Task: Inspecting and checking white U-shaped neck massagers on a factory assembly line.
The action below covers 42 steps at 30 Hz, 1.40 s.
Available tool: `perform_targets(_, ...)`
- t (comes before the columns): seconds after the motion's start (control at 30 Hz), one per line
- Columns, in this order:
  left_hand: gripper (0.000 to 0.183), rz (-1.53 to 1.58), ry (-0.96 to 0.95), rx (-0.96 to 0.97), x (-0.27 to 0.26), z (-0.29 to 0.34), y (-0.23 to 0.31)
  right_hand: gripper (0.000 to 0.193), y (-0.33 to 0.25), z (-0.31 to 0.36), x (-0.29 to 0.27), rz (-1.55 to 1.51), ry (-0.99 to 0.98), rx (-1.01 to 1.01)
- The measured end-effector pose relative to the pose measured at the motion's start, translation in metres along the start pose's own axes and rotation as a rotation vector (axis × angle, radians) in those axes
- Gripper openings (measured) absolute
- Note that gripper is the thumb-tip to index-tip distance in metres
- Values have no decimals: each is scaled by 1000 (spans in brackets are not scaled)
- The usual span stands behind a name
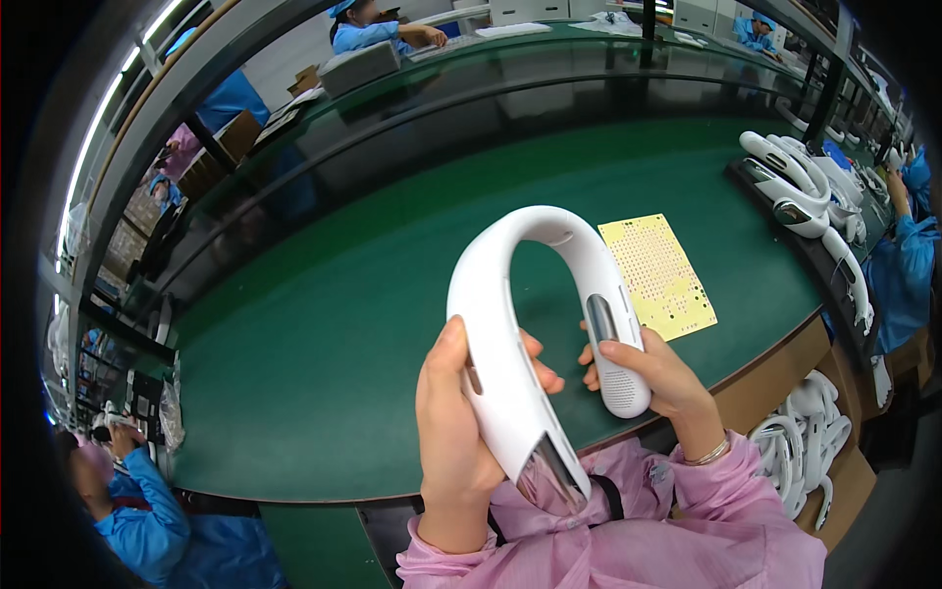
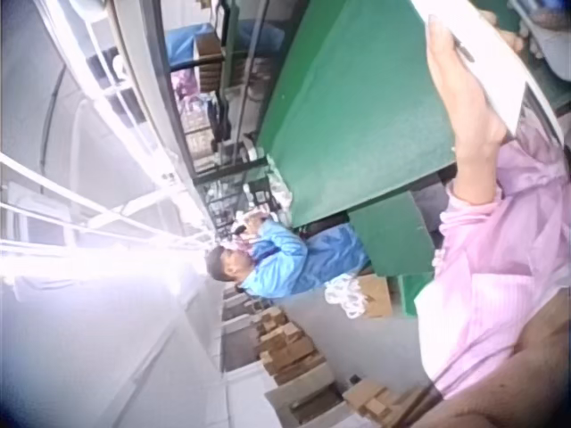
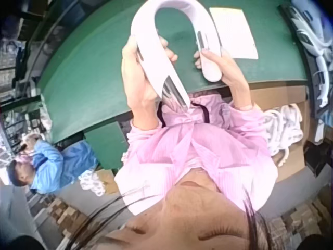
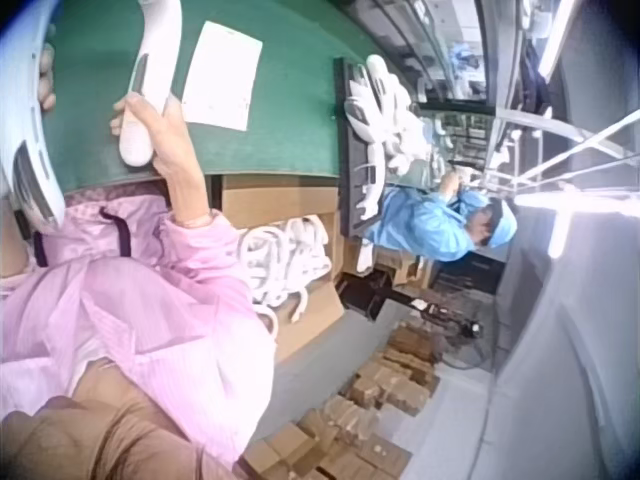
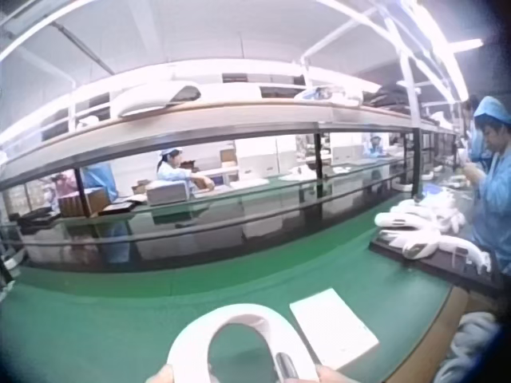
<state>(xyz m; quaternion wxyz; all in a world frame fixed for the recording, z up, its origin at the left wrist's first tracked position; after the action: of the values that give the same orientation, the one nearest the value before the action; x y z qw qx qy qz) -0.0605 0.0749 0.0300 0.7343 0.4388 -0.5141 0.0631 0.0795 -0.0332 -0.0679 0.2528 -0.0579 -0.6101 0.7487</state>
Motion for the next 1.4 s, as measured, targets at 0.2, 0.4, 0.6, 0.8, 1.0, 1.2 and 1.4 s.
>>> perform_targets(0.2, 38, -122, 26, 20, 14, 6, -6, 42, 3, -7, 3, -65, 1, 13)
perform_targets(0.4, 39, -167, -24, 44, 12, 10, -7, 38, 7, -8, 1, -105, 15, -3)
perform_targets(0.6, 41, -295, -209, 28, 6, 18, -8, 37, 3, -6, 1, -112, 15, -62)
perform_targets(0.8, 60, -267, -329, -43, -17, 21, -12, 41, 0, -2, -7, -42, 131, -188)
perform_targets(1.0, 69, -501, -162, 323, -74, -2, -9, 49, -43, 40, 1, 493, 424, -411)
perform_targets(1.2, 43, -145, 33, 275, -85, -25, -23, 51, -76, 65, 18, 428, 36, -421)
perform_targets(1.4, 44, 29, 29, 103, -88, -28, -31, 54, -86, 68, 27, 224, -95, -320)
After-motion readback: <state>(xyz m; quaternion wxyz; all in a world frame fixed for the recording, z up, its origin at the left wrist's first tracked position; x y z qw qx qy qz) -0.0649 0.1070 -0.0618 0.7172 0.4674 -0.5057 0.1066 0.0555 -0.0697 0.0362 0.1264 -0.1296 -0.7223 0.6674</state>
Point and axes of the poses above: each hand's wrist, its own z-axis away from the middle knuckle, its own x-axis out of the palm, y = z × x, the point moved 5 cm from there along -z, towards the middle knuckle, and after that the axes turned 10 degrees about z, right-handed, at the moved point
